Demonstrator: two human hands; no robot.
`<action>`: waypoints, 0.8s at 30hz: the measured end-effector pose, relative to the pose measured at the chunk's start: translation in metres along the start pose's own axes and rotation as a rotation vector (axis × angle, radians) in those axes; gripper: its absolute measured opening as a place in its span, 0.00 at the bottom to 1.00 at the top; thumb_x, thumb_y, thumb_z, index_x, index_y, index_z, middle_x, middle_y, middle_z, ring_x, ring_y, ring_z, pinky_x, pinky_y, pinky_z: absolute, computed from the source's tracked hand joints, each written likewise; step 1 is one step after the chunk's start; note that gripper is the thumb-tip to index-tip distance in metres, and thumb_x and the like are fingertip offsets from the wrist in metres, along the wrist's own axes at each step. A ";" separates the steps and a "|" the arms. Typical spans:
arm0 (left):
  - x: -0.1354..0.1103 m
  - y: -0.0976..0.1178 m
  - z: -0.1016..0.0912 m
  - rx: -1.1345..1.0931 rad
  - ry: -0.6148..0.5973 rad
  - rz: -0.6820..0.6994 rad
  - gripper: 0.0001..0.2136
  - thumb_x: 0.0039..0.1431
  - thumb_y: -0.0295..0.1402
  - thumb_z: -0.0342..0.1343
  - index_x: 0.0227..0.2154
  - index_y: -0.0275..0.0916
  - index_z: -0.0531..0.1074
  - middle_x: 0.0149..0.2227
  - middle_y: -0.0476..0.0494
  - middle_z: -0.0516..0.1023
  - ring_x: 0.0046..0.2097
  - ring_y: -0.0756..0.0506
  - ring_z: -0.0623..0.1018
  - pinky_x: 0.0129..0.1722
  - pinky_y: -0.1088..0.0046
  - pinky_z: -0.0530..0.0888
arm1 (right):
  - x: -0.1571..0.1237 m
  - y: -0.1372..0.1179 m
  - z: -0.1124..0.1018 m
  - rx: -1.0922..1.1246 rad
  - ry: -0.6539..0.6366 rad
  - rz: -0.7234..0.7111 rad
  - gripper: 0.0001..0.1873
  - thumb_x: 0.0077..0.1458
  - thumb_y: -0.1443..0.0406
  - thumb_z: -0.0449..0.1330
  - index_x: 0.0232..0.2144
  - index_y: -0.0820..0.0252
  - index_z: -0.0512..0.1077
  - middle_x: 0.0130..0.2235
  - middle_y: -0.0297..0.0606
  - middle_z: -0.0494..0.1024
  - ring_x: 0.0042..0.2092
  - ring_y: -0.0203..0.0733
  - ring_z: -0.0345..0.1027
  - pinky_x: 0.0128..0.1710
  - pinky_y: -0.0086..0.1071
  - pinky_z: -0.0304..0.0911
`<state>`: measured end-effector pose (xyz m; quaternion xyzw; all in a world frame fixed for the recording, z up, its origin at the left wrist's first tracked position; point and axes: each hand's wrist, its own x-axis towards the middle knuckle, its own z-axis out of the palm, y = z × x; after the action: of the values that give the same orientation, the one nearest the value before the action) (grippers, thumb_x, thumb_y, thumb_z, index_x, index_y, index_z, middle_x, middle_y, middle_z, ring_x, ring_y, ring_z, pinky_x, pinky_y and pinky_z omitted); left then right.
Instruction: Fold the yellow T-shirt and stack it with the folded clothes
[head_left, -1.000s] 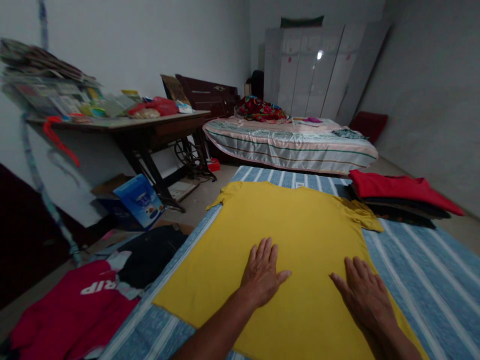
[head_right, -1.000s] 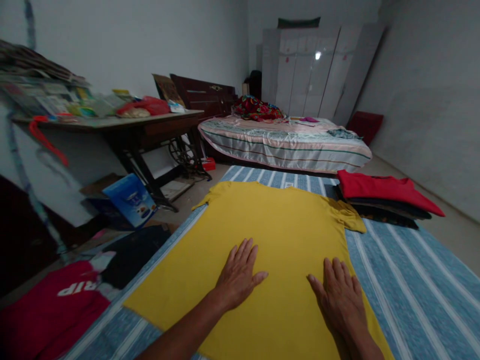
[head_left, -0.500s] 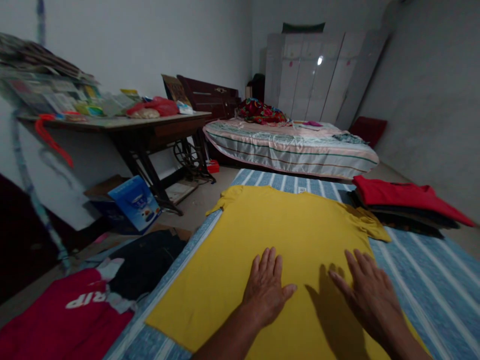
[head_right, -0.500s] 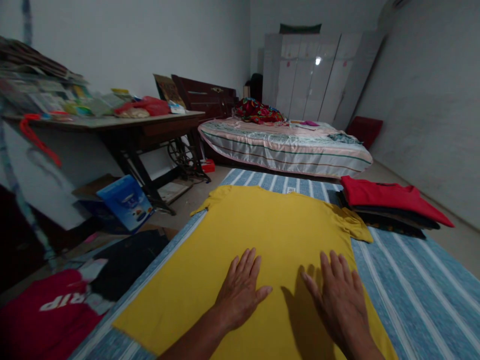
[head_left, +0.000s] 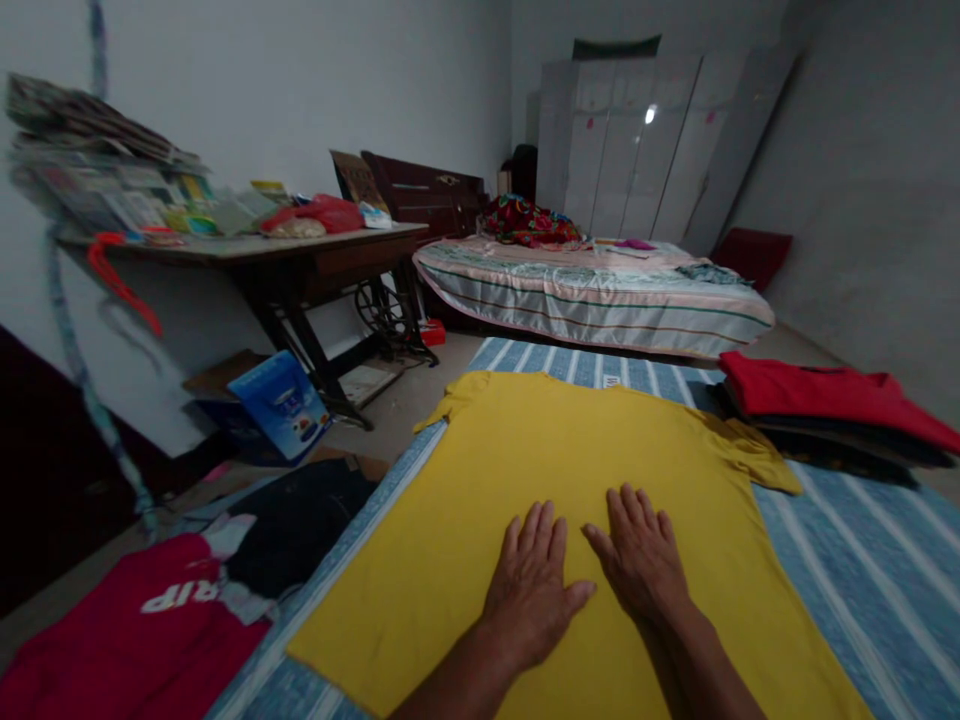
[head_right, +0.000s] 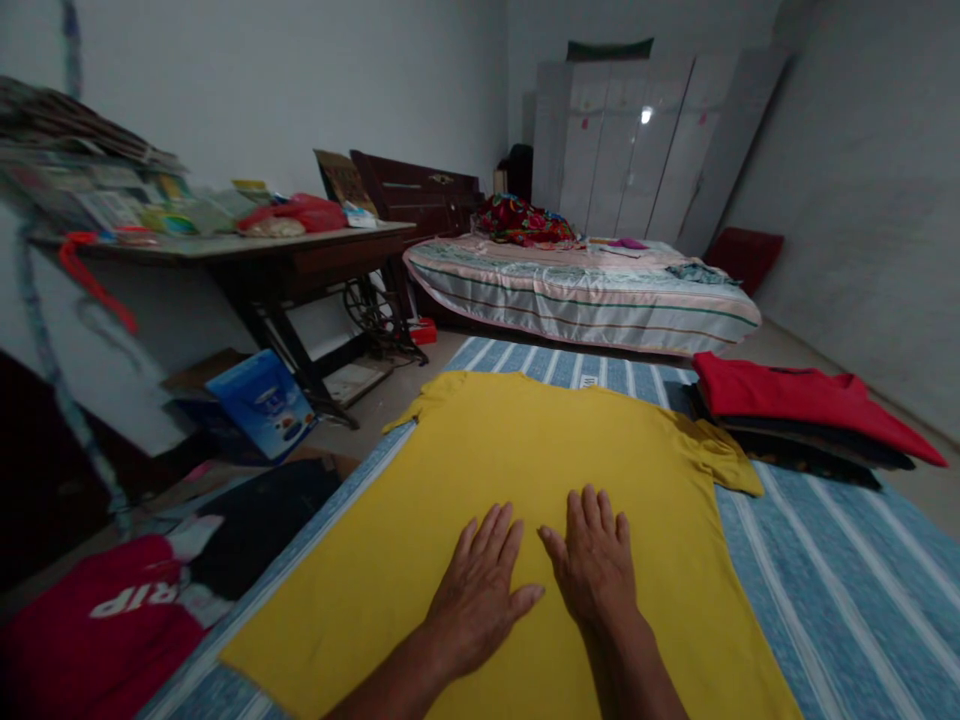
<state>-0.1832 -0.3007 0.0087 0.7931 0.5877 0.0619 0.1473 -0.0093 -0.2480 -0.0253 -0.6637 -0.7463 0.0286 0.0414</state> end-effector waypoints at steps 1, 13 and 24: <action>-0.001 0.001 -0.003 -0.010 -0.011 -0.004 0.37 0.61 0.57 0.32 0.64 0.35 0.48 0.68 0.37 0.39 0.68 0.41 0.37 0.65 0.53 0.40 | 0.000 0.001 0.000 -0.002 -0.001 0.001 0.38 0.61 0.46 0.41 0.63 0.66 0.54 0.66 0.48 0.48 0.66 0.55 0.36 0.61 0.51 0.36; 0.038 -0.030 -0.037 0.106 0.048 -0.211 0.35 0.62 0.52 0.35 0.64 0.31 0.48 0.68 0.34 0.42 0.68 0.40 0.41 0.64 0.56 0.46 | 0.000 -0.001 -0.006 0.017 -0.024 -0.003 0.38 0.61 0.46 0.41 0.63 0.67 0.53 0.66 0.50 0.48 0.66 0.56 0.36 0.61 0.52 0.36; 0.046 -0.039 -0.029 0.157 0.003 -0.266 0.36 0.61 0.52 0.34 0.64 0.28 0.48 0.67 0.32 0.41 0.68 0.39 0.41 0.64 0.55 0.44 | 0.000 -0.002 -0.007 -0.012 -0.005 -0.006 0.37 0.61 0.47 0.41 0.63 0.67 0.54 0.65 0.49 0.49 0.65 0.57 0.39 0.60 0.52 0.38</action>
<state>-0.2130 -0.2423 0.0208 0.7172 0.6909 -0.0031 0.0906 -0.0101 -0.2485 -0.0185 -0.6615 -0.7486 0.0256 0.0357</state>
